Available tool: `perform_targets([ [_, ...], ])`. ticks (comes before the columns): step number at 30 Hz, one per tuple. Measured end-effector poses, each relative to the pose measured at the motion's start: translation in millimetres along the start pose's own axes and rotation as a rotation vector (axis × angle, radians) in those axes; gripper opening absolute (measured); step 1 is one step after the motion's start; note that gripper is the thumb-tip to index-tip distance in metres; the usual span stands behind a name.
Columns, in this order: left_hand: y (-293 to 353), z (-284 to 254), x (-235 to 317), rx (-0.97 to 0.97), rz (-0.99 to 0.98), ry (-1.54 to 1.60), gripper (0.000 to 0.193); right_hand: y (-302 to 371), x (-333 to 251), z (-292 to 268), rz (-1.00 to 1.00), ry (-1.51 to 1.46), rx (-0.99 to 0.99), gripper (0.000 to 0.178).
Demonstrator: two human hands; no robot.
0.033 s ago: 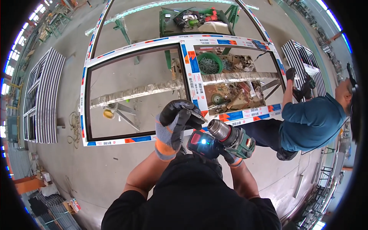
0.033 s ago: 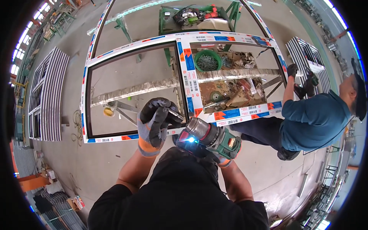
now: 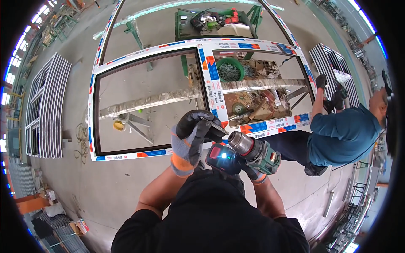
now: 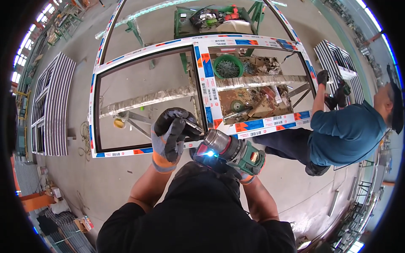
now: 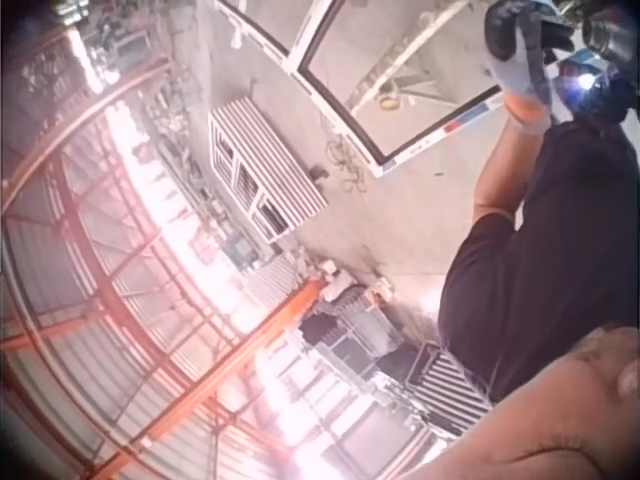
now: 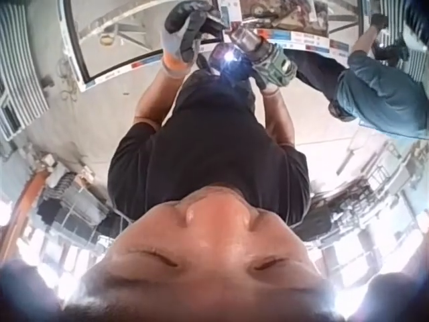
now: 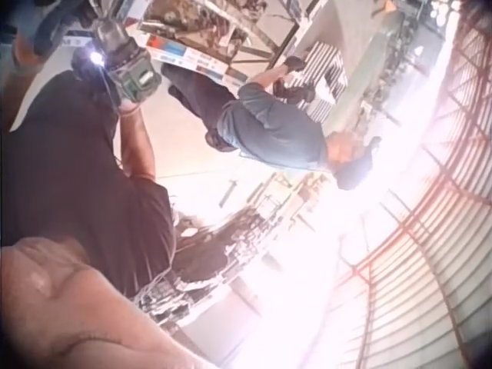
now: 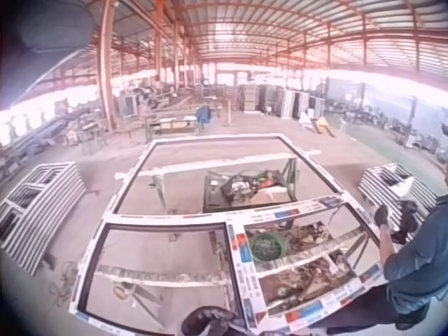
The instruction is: Assembling a metal frame by aligning components with a mallet and securing them with a power drill.
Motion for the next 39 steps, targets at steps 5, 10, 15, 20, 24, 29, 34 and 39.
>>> perform_targets([
  [5, -3, 12, -2, -0.122, 0.054, -0.086, 0.013, -11, -32, -8, -0.122, 0.123, -0.042, 0.046],
  [10, -3, 19, 0, -0.17, 0.031, -0.194, 0.013, -2, -21, -5, -0.202, 0.06, -0.077, 0.044],
  [15, -4, 15, -4, -0.178, 0.034, -0.188, 0.017, 13, 7, -5, -0.124, -0.002, -0.1, 0.042],
  [20, -4, 12, -5, -0.212, 0.044, -0.247, 0.021, 19, 32, 1, -0.036, -0.057, -0.107, 0.039],
  [24, -5, 10, -8, -0.214, 0.033, -0.324, 0.02, 21, 52, 7, 0.037, -0.096, -0.104, 0.037],
  [29, -5, 9, -11, -0.152, 0.016, -0.247, 0.022, 31, 80, 10, 0.129, -0.154, -0.095, 0.034],
  [34, -6, 11, -13, -0.18, 0.025, -0.265, 0.02, 45, 108, 11, 0.226, -0.213, -0.076, 0.032],
  [39, -1, 7, -33, -0.14, -0.107, -0.187, 0.017, 48, 113, 12, 0.303, -0.256, -0.055, 0.03],
])
Point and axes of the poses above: each hand's wrist, its own y-axis away from the middle knuckle, its own z-axis out of the palm, x = y × z, the point moved 8 cm from there along -y, towards the middle knuckle, and after that the axes turned 13 degrees about z, right-handed, at the moved point
